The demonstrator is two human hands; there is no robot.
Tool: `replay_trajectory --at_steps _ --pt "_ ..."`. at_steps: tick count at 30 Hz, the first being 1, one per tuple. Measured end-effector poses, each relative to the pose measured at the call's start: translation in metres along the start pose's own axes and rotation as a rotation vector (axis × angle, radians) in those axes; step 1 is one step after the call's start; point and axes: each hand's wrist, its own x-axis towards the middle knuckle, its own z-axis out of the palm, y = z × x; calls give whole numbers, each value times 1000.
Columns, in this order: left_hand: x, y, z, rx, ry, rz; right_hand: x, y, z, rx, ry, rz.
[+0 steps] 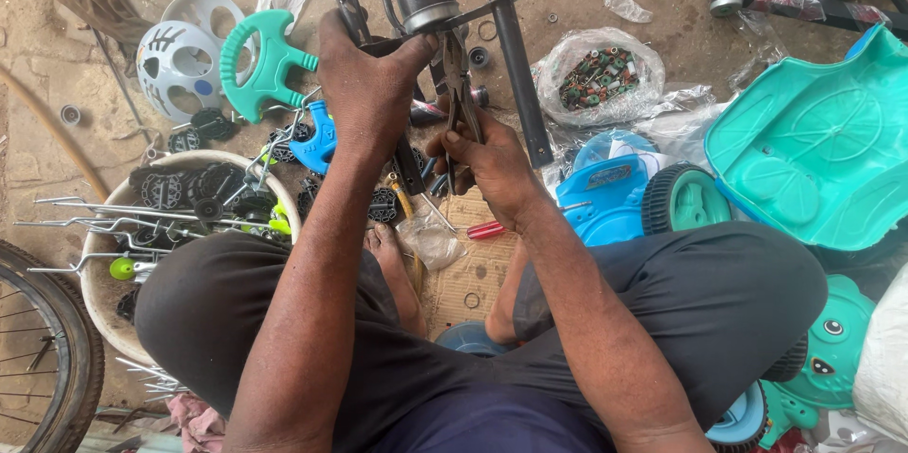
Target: The person assembles a child's tricycle by attaching the handlebars to the frame and then installing a wheel. They use pliers to tighten a bolt on the handlebar stem and then secure the wheel onto the axle with a nut.
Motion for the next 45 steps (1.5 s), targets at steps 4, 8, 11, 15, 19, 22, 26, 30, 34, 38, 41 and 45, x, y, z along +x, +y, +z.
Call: replay_trajectory --at_steps 4,8,11,15,19,22,26,30,34,38,41,45 --pt "0 0 1 16 -1 -9 -2 -2 0 -40 10 12" --pt "0 -2 1 -1 1 21 -3 -1 -1 -52 10 -1" --pt "0 -5 2 7 19 46 -4 1 -2 -79 36 22" --pt "0 -8 3 -13 8 71 -4 2 -2 -83 42 20" --pt "-1 -7 3 -42 -2 59 -4 1 -2 -101 46 7" --pt "-2 -5 3 -36 2 47 -4 0 -2 -131 49 -1" --pt "-2 -2 3 -39 22 42 -4 3 -2 -168 59 2" --pt "-2 1 2 -72 17 32 -4 4 -1 -115 65 -63" --pt "-3 3 1 -47 -12 3 -5 4 4 -67 101 -63" --pt "-5 5 0 -83 -10 -4 -7 12 12 12 58 -187" --pt "-7 6 -3 -72 8 -9 -8 21 15 37 132 -247" --pt "-11 6 -2 -97 8 -65 -4 29 8 -32 115 -139"
